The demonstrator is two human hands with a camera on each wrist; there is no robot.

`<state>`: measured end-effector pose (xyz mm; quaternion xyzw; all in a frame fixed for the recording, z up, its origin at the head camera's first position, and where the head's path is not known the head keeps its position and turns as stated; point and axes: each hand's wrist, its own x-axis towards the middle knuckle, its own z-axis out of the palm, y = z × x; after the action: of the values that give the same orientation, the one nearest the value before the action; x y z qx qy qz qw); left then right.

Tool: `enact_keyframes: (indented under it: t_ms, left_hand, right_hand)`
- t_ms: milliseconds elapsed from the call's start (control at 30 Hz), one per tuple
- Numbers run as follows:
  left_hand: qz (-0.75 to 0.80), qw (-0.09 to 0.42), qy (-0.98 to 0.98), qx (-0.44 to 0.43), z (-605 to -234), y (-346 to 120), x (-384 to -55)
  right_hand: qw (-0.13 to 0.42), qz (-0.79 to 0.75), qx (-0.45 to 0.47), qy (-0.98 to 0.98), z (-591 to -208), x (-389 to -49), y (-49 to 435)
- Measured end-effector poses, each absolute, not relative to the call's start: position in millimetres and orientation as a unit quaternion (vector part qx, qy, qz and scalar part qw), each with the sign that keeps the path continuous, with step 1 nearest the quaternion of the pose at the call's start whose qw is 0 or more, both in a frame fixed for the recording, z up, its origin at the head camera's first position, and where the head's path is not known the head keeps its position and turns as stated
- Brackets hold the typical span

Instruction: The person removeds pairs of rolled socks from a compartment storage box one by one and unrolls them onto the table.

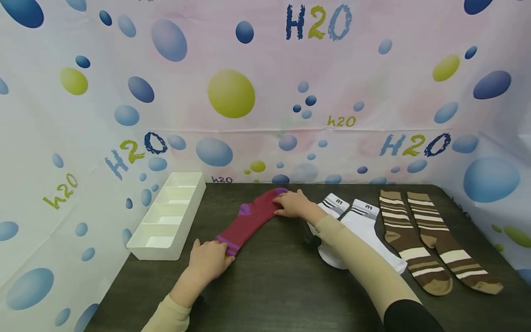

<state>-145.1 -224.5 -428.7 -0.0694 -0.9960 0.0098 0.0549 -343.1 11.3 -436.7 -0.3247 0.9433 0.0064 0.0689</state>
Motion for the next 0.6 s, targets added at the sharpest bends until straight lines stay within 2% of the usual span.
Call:
enact_keyframes:
  t_ms: [233,600]
  left_hand:
    - [0.021,0.060,-0.996,-0.057,-430.3,-234.6,-150.7]
    - [-0.005,0.008,-0.999,-0.031,-427.6,-246.5,-181.0]
  right_hand:
    - [0.040,0.033,-0.346,0.937,-436.8,-324.6,16.6]
    - [0.007,0.049,-0.376,0.925,-435.2,-291.6,27.4]
